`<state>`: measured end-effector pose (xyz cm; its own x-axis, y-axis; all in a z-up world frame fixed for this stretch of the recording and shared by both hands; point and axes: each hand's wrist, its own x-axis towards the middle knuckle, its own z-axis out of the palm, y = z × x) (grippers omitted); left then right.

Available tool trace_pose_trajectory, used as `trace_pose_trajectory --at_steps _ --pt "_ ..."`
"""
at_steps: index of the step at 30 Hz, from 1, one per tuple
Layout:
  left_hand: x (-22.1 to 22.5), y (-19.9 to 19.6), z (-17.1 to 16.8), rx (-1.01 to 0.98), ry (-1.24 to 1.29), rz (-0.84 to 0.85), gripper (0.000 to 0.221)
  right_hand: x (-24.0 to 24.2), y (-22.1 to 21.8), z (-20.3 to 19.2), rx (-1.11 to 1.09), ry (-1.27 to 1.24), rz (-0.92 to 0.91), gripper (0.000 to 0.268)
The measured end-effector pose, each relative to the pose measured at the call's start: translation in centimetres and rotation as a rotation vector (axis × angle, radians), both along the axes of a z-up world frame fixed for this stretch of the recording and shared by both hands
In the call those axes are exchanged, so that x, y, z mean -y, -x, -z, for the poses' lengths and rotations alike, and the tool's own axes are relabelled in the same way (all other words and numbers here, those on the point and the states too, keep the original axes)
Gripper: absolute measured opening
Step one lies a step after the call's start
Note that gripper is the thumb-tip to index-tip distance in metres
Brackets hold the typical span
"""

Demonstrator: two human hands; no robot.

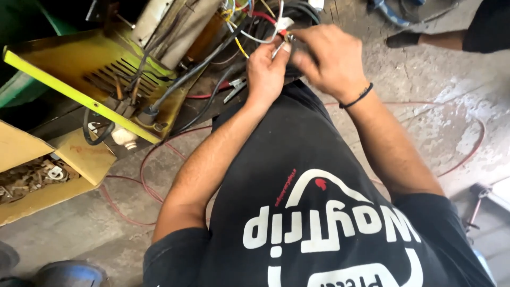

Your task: Repairing the internal wiring and components of an electronic device using pliers and manual manipulation

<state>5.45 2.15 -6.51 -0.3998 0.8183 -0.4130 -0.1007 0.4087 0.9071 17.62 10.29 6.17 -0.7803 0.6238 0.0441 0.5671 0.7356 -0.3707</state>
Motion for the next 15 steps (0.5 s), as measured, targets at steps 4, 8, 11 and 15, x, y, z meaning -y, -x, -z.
trace_pose_trajectory --at_steps 4,8,11,15 --pt "-0.1 0.5 -1.8 0.015 -0.001 0.023 0.037 0.3 -1.9 1.6 0.103 -0.170 0.102 0.053" --pt "-0.3 0.4 -1.5 0.053 -0.021 -0.006 0.031 -0.2 -0.9 0.6 -0.031 0.026 0.000 0.043" --pt "-0.4 0.4 -1.3 0.061 -0.043 -0.025 0.030 -0.3 -0.6 0.5 0.004 -0.091 0.060 0.033" --pt "-0.2 0.0 -0.6 0.026 -0.037 -0.017 0.031 -0.3 0.2 -0.9 -0.018 -0.027 -0.059 0.037"
